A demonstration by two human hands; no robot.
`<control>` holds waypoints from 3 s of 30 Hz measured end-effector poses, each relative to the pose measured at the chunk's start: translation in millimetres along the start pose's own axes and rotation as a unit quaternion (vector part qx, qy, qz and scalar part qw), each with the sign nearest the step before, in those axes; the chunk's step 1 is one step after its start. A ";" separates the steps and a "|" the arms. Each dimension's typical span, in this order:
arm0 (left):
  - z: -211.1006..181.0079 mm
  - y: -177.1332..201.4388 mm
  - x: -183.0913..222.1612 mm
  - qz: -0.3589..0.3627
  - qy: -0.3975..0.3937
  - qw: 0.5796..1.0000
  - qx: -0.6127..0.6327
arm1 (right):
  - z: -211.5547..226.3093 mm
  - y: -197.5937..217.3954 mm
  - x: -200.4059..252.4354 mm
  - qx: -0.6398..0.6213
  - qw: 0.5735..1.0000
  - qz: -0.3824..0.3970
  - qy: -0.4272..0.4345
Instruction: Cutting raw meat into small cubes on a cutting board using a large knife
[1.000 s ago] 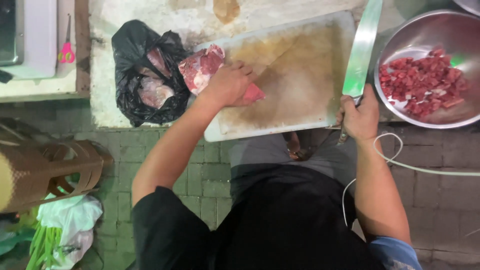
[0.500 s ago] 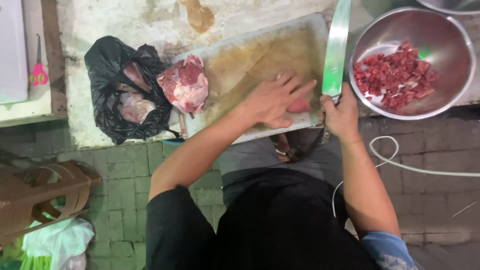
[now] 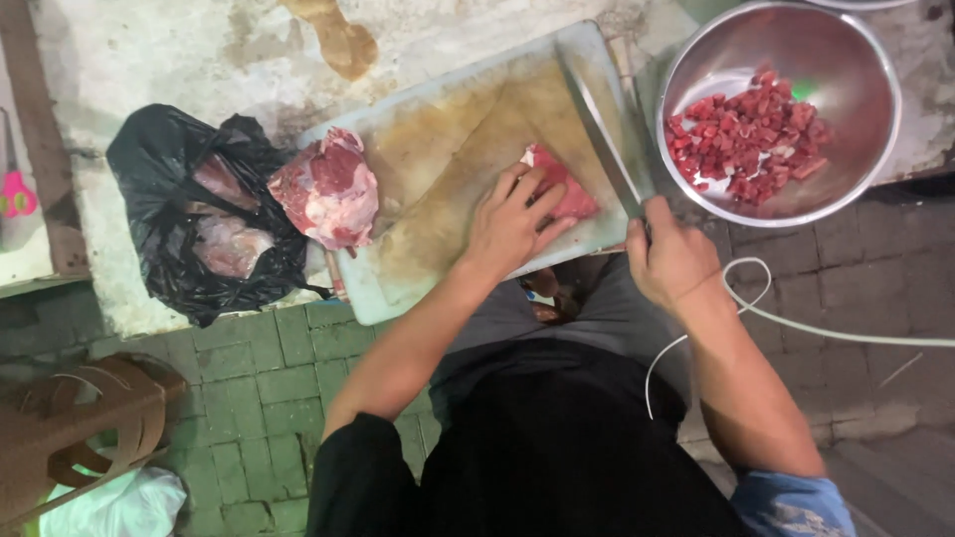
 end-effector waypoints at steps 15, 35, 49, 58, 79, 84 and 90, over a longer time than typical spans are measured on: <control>-1.7 6.5 -18.8 0.002 -0.008 1.000 -0.011 | 5.8 20.6 34.1 0.165 0.982 0.067 0.069; 16.5 0.3 -29.8 0.042 0.037 0.996 0.066 | 16.0 -28.8 -50.5 0.214 0.960 0.135 0.119; 18.7 -0.9 -21.7 0.012 0.033 0.998 0.055 | 24.5 -47.2 -52.1 0.260 0.951 0.096 0.140; 18.3 2.5 -15.9 0.007 0.043 0.995 0.087 | -12.3 -30.3 -19.6 0.160 0.952 0.255 -0.056; 1.6 0.8 -1.2 -0.081 -0.012 0.995 0.057 | 24.5 12.3 -5.6 0.063 0.995 0.082 0.015; 3.0 0.2 -2.7 -0.070 -0.008 0.996 0.051 | 18.4 4.7 5.4 0.096 0.987 0.132 0.004; 5.2 1.3 -10.2 -0.051 0.005 0.996 0.075 | 23.0 11.9 14.7 0.121 0.981 0.152 -0.007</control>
Point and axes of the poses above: each hand's wrist, its own x-axis away from the middle knuckle, its own y-axis out of the back of the hand, z = x × y, the point moved 3 cm from there along -x, towards the middle knuckle, and after that the axes turned 6 degrees about -x, right-handed, at the moved point
